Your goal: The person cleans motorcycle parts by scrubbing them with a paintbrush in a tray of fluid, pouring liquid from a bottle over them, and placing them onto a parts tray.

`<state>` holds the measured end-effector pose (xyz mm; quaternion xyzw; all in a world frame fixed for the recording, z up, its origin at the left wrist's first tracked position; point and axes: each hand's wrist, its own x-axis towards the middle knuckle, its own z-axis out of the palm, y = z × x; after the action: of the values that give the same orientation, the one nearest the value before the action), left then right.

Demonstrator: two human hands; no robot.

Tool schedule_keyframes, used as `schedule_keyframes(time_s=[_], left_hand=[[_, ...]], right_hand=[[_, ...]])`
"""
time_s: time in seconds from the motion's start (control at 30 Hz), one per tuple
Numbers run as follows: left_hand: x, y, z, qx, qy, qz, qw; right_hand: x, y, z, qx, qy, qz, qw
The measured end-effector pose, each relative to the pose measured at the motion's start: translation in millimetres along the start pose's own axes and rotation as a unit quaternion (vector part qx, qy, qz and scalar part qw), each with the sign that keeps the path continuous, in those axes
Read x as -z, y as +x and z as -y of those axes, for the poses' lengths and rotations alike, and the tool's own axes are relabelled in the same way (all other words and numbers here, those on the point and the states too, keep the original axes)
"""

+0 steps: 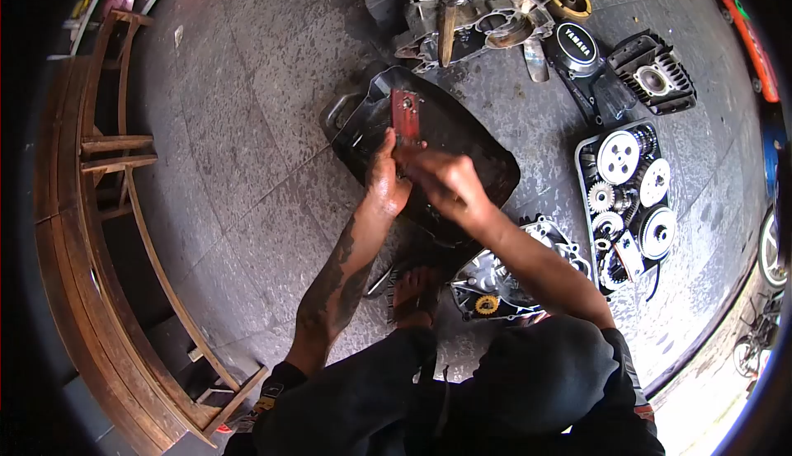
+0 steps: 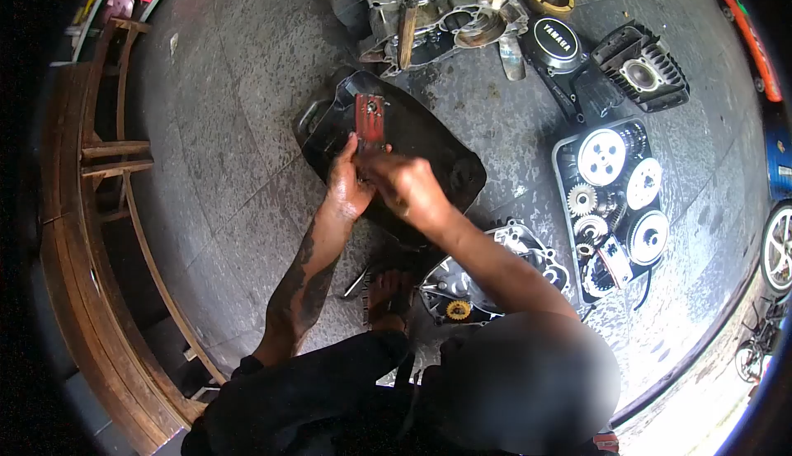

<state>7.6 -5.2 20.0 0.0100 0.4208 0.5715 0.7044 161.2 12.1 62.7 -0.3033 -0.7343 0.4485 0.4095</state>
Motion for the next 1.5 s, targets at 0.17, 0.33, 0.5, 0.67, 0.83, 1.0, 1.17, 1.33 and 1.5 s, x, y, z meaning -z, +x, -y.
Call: schedule_keyframes(time_s=[0.17,0.33,0.5,0.67,0.83,1.0,1.17,1.33,1.5], left_hand=[[12,-6,-18,0.006,0.097,-0.024,0.995],[24,4,-19,0.016,0.073,-0.016,0.997],[27,0,-16,0.052,0.101,-0.002,0.994],[15,-10,-21,0.108,0.118,0.015,0.987],[18,-17,-27,0.146,0.186,0.114,0.965],[-27,-27,-18,0.090,0.079,-0.047,0.992],[27,-10,-16,0.104,0.029,0.033,0.994],[-13,-29,-10,0.088,0.040,0.001,0.995],[8,-23,-11,0.103,0.048,0.091,0.989]], right_hand=[[-13,-25,4,-0.052,0.063,0.053,0.995],[7,-15,-32,-0.184,-0.242,0.078,0.950],[2,-13,-23,-0.141,-0.143,0.039,0.979],[4,10,-3,-0.047,0.028,0.038,0.998],[12,33,-22,-0.092,-0.025,-0.143,0.985],[-10,4,-8,-0.052,-0.086,-0.021,0.995],[-20,-13,13,-0.040,0.013,0.009,0.999],[-9,12,-2,0.015,-0.011,-0.006,1.000],[2,28,-7,-0.052,-0.020,-0.086,0.995]])
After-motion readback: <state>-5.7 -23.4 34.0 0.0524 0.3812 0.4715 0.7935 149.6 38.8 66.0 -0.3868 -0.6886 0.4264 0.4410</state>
